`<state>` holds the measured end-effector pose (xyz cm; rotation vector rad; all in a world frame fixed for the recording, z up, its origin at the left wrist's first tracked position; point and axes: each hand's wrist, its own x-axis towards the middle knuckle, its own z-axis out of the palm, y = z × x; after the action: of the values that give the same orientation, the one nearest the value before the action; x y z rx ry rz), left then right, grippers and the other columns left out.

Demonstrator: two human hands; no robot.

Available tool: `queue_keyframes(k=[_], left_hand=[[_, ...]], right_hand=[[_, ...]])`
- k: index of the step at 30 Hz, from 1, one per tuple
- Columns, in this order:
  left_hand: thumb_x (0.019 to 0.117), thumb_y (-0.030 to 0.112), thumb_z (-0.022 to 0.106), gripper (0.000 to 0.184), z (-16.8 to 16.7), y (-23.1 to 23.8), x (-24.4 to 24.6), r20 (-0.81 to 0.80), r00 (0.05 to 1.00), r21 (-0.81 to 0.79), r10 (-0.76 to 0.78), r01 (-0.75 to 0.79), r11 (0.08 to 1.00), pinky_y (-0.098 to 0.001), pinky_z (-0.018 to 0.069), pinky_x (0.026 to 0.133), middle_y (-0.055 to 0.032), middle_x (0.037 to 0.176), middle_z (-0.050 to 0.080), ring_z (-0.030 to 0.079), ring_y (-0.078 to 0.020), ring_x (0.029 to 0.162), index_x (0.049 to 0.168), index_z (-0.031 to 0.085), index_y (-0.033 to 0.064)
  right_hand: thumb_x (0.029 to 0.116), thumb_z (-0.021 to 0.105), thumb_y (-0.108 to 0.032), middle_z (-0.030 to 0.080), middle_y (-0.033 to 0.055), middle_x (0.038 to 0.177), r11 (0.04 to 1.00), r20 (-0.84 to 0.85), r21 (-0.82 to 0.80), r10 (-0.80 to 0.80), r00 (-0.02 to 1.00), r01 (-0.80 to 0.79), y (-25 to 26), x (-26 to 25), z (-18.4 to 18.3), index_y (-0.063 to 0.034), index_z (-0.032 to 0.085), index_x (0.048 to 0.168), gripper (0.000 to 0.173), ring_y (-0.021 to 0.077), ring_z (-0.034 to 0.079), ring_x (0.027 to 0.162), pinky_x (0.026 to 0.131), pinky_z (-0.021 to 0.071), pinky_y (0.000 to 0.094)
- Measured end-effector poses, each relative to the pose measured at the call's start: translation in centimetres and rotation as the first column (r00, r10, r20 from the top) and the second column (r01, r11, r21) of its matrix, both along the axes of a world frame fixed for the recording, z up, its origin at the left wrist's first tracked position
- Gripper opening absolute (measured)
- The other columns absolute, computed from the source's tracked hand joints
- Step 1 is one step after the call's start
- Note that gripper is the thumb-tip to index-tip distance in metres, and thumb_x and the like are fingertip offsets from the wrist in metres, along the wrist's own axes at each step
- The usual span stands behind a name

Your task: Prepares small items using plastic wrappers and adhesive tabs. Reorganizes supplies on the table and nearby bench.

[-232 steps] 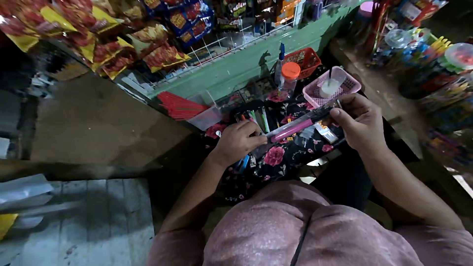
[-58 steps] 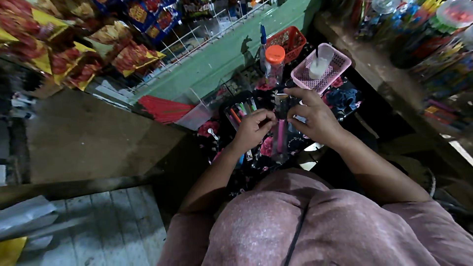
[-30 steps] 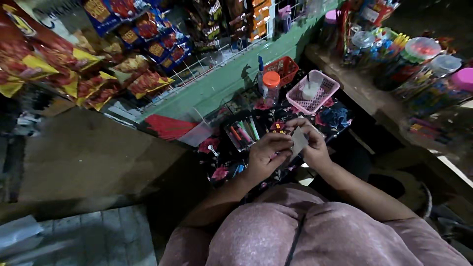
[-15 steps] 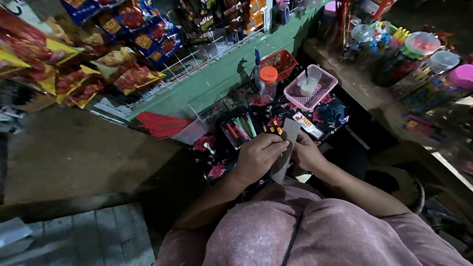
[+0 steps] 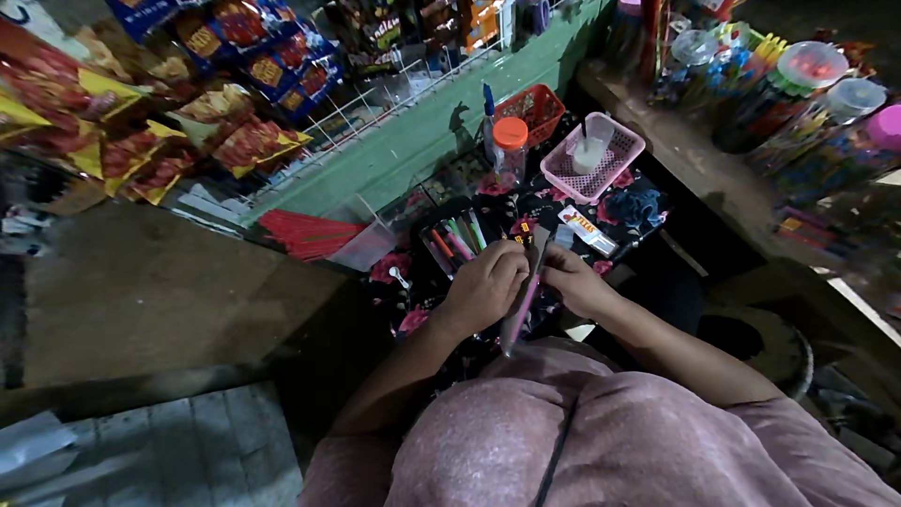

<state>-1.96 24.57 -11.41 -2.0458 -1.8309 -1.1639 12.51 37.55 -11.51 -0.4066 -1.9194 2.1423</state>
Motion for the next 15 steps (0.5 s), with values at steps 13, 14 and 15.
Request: queue_keyframes(k=[13, 14, 15], left_hand=[[0.1054, 0.018, 0.052, 0.040, -1.9, -0.7, 1.6, 0.765, 0.619, -0.359, 0.180, 0.178, 0.916, -0.0248, 0.0532, 0.069, -0.0082, 0.105, 0.065, 0.060, -0.0064, 0.076, 0.141, 0.050, 0.0019], [0.1045, 0.018, 0.054, 0.040, -1.9, -0.6, 1.6, 0.723, 0.658, -0.391, 0.213, 0.135, 0.910, -0.0286, 0.0542, 0.071, -0.0100, 0.106, 0.067, 0.062, -0.0094, 0.078, 0.141, 0.052, 0.0019], [0.1037, 0.020, 0.057, 0.041, -1.8, -0.6, 1.6, 0.666, 0.704, -0.420, 0.245, 0.083, 0.903, -0.0334, 0.0558, 0.074, -0.0120, 0.107, 0.067, 0.064, -0.0137, 0.081, 0.140, 0.053, 0.0019]], right_hand=[[0.0933, 0.056, -0.007, 0.062, 0.0171, 0.105, 0.660, -0.383, 0.640, -0.171, 0.908, 0.394, 1.1, 0.6, -1.4, 0.0064, 0.061, 0.099, 0.015, 0.0135, 0.061, 0.090, 0.078, 0.0530, 0.0243], [0.0927, 0.058, -0.008, 0.060, 0.0203, 0.110, 0.557, -0.452, 0.696, -0.151, 0.879, 0.453, 1.1, 0.7, -1.4, 0.0046, 0.062, 0.099, 0.015, 0.0181, 0.062, 0.097, 0.084, 0.0535, 0.0258], [0.0932, 0.060, -0.012, 0.059, 0.0203, 0.112, 0.466, -0.487, 0.737, -0.136, 0.863, 0.490, 1.2, 0.7, -1.3, 0.0010, 0.063, 0.099, 0.014, 0.0214, 0.060, 0.104, 0.091, 0.0523, 0.0277]])
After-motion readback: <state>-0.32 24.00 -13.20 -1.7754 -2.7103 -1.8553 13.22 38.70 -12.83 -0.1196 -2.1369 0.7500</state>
